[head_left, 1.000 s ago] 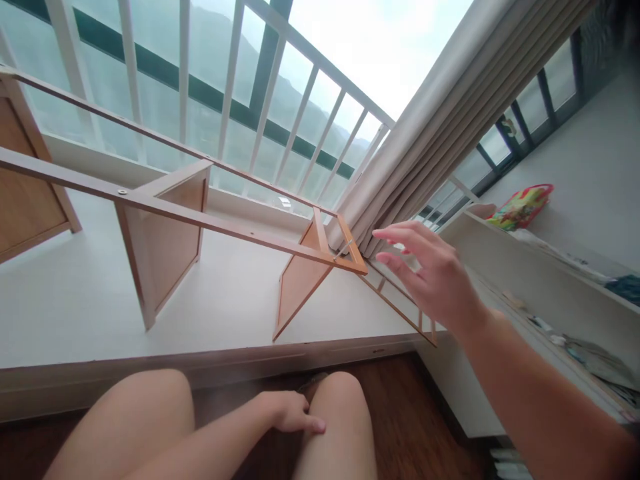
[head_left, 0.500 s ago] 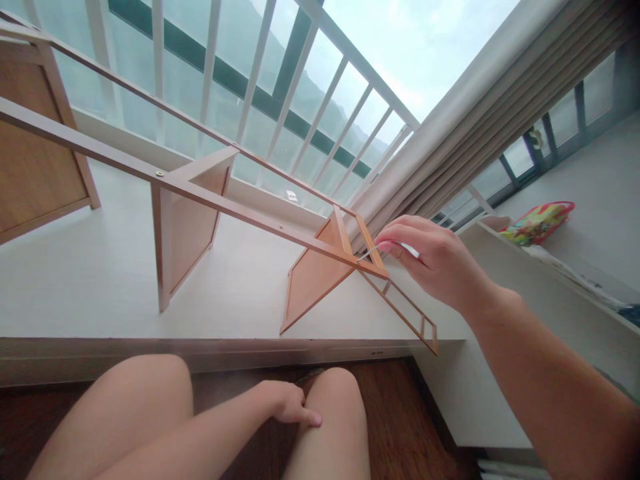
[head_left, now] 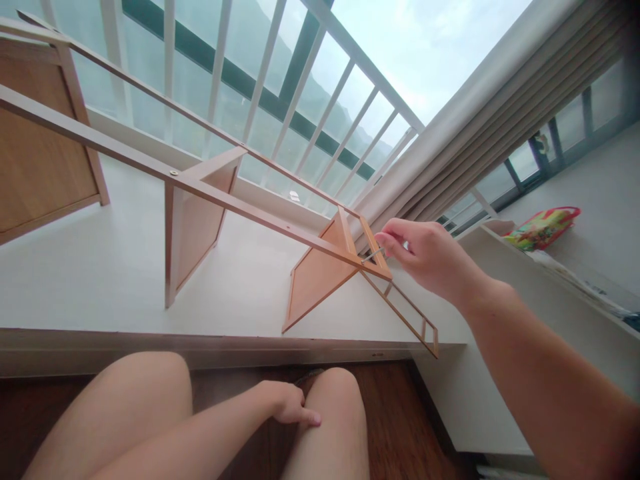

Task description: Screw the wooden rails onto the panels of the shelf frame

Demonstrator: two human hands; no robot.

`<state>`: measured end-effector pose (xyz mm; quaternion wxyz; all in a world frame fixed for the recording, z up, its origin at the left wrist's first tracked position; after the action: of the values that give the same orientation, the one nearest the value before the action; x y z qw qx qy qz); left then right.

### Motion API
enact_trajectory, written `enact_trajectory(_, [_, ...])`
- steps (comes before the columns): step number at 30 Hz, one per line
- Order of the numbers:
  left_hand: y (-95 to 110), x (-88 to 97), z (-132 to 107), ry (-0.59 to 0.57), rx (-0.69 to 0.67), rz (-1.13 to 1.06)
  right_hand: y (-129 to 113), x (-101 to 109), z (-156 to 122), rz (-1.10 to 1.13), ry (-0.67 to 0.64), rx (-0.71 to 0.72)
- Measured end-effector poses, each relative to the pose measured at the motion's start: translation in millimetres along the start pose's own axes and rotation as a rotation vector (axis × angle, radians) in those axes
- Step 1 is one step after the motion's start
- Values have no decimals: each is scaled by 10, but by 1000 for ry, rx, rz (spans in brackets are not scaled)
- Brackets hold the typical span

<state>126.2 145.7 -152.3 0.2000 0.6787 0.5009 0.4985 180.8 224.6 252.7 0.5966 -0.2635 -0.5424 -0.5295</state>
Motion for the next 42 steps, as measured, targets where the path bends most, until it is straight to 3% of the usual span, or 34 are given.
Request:
enact_trajectory(5, [-6,7,1,-17,-4,-2,15,54,-32,127,-20,4])
enact_trajectory(13, [-26,-24,56,-21,11,-1,19,157,-46,116,82,0])
enact_trajectory(42, [-17,-12,31,-11,3,-39,-8,39,-82,123,132,87])
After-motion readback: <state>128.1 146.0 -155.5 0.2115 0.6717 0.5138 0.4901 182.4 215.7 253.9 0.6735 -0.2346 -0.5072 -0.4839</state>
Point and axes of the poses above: each hand's wrist, its own z-axis towards the middle knuckle, its own x-axis out of the back of the hand, y = z × x, the point moved 4 cm from there along z, towards the middle knuckle, and after that the axes turned 4 degrees about -x, right-handed, at the moved point
